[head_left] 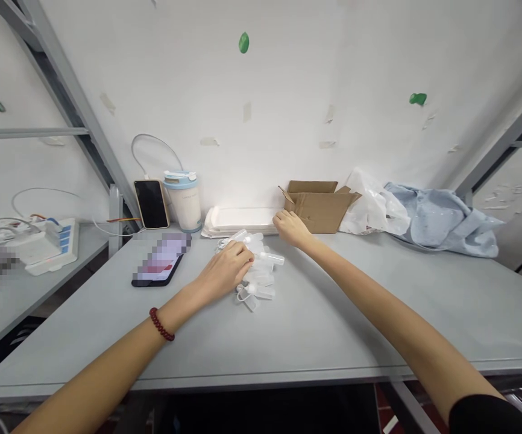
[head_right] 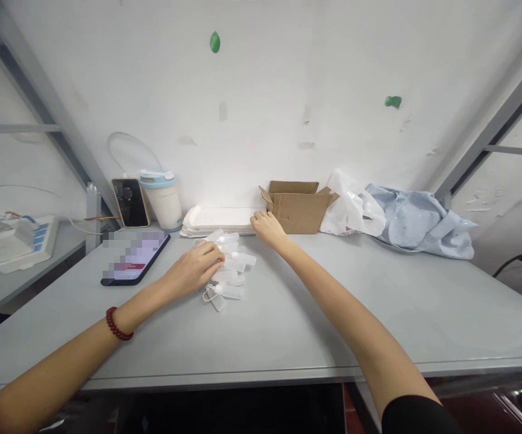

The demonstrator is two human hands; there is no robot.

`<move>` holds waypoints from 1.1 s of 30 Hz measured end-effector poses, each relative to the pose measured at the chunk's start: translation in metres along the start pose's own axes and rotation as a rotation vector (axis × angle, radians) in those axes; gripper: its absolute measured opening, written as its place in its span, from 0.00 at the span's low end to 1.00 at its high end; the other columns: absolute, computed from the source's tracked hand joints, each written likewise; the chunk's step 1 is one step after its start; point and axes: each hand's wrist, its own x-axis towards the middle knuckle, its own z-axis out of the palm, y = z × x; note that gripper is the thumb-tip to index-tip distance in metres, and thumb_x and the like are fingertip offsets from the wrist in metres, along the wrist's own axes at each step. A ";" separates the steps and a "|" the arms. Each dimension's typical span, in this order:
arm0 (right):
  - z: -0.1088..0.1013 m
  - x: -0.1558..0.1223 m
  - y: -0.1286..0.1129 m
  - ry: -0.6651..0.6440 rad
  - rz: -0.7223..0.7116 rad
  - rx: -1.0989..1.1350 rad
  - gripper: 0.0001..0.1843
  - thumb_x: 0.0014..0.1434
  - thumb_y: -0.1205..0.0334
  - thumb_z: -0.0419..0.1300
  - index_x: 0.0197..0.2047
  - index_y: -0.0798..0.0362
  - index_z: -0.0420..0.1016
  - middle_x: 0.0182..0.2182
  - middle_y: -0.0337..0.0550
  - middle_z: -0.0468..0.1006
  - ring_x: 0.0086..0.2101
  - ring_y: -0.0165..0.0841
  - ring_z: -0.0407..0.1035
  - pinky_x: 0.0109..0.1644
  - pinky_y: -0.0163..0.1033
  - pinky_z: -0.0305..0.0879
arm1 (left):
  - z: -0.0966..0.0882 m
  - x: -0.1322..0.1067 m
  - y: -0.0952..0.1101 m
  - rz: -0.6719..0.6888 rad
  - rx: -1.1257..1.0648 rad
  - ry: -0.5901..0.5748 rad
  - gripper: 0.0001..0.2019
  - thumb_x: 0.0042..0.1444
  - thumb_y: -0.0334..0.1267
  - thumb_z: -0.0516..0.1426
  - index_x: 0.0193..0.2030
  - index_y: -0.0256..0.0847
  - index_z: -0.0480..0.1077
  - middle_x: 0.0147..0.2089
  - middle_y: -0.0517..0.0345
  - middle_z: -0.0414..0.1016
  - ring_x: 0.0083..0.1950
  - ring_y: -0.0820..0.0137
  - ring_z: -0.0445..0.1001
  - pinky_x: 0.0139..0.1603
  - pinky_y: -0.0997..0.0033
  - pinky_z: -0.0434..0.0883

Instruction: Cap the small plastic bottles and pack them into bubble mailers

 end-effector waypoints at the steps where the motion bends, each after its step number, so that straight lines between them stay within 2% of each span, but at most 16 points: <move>1: 0.000 0.000 0.000 0.005 0.004 -0.002 0.14 0.54 0.80 0.47 0.38 0.61 0.70 0.38 0.55 0.72 0.40 0.41 0.63 0.38 0.41 0.52 | 0.000 0.000 0.000 0.003 0.007 -0.001 0.08 0.61 0.33 0.47 0.35 0.39 0.65 0.37 0.53 0.67 0.42 0.64 0.65 0.37 0.68 0.65; 5: -0.004 0.003 0.002 0.044 0.049 0.003 0.13 0.56 0.78 0.46 0.37 0.61 0.69 0.36 0.55 0.72 0.38 0.41 0.62 0.38 0.40 0.51 | -0.004 0.001 0.000 -0.021 0.036 0.059 0.07 0.60 0.31 0.46 0.34 0.39 0.63 0.36 0.53 0.67 0.40 0.64 0.64 0.36 0.67 0.65; 10: -0.016 0.008 0.006 0.117 0.119 0.045 0.13 0.61 0.74 0.42 0.37 0.59 0.66 0.36 0.53 0.72 0.38 0.40 0.63 0.39 0.40 0.52 | -0.017 0.003 -0.005 -0.089 0.051 0.149 0.06 0.58 0.30 0.46 0.33 0.39 0.62 0.35 0.52 0.67 0.39 0.63 0.65 0.37 0.65 0.64; 14: -0.030 0.002 0.002 0.153 0.148 0.097 0.11 0.63 0.70 0.42 0.38 0.58 0.64 0.36 0.51 0.72 0.37 0.38 0.64 0.37 0.39 0.54 | -0.026 0.005 -0.006 -0.124 0.051 0.166 0.06 0.56 0.31 0.47 0.31 0.38 0.63 0.33 0.51 0.68 0.38 0.63 0.66 0.37 0.64 0.64; 17: -0.039 -0.011 -0.004 0.259 0.181 0.211 0.09 0.63 0.68 0.43 0.37 0.56 0.63 0.35 0.51 0.72 0.33 0.37 0.64 0.36 0.38 0.55 | -0.026 0.005 -0.004 -0.177 -0.035 0.126 0.06 0.55 0.32 0.48 0.30 0.39 0.64 0.31 0.54 0.70 0.36 0.64 0.67 0.37 0.65 0.63; 20: -0.044 -0.031 -0.010 0.378 0.184 0.313 0.08 0.63 0.65 0.43 0.37 0.54 0.62 0.35 0.49 0.72 0.32 0.36 0.65 0.35 0.38 0.56 | -0.024 0.005 -0.001 -0.309 -0.219 0.063 0.07 0.55 0.35 0.49 0.30 0.39 0.65 0.30 0.57 0.72 0.33 0.67 0.68 0.33 0.69 0.62; 22: -0.046 -0.046 -0.012 0.426 0.173 0.320 0.08 0.63 0.65 0.43 0.37 0.54 0.61 0.34 0.48 0.72 0.31 0.36 0.65 0.34 0.38 0.57 | -0.024 0.007 -0.002 -0.387 -0.330 0.069 0.09 0.55 0.39 0.50 0.29 0.38 0.67 0.29 0.57 0.72 0.31 0.68 0.68 0.31 0.70 0.62; 25: -0.046 -0.065 -0.011 0.502 0.115 0.243 0.09 0.64 0.66 0.42 0.37 0.53 0.62 0.30 0.46 0.72 0.29 0.34 0.64 0.34 0.39 0.59 | -0.026 0.010 -0.007 -0.528 -0.567 0.204 0.15 0.56 0.45 0.50 0.27 0.37 0.68 0.27 0.56 0.71 0.30 0.69 0.68 0.30 0.72 0.62; 27: -0.046 -0.074 -0.009 0.577 0.026 0.198 0.10 0.64 0.68 0.42 0.37 0.53 0.62 0.28 0.46 0.73 0.28 0.34 0.65 0.36 0.39 0.61 | -0.031 0.013 -0.013 -0.670 -0.891 0.311 0.19 0.56 0.49 0.48 0.30 0.35 0.69 0.28 0.53 0.72 0.31 0.68 0.69 0.28 0.72 0.63; 30: -0.046 -0.081 -0.006 0.681 -0.117 0.193 0.11 0.63 0.72 0.42 0.41 0.54 0.63 0.33 0.48 0.75 0.34 0.34 0.69 0.40 0.41 0.64 | -0.041 0.014 -0.023 -0.840 -1.369 0.330 0.25 0.57 0.54 0.44 0.36 0.31 0.70 0.33 0.45 0.74 0.32 0.65 0.72 0.25 0.72 0.66; 33: -0.050 -0.085 -0.007 0.721 -0.190 0.188 0.12 0.62 0.74 0.42 0.43 0.55 0.64 0.40 0.52 0.76 0.44 0.36 0.69 0.44 0.44 0.64 | -0.049 0.013 -0.029 -0.890 -1.512 0.316 0.24 0.56 0.53 0.46 0.38 0.31 0.70 0.34 0.43 0.75 0.30 0.64 0.74 0.22 0.72 0.66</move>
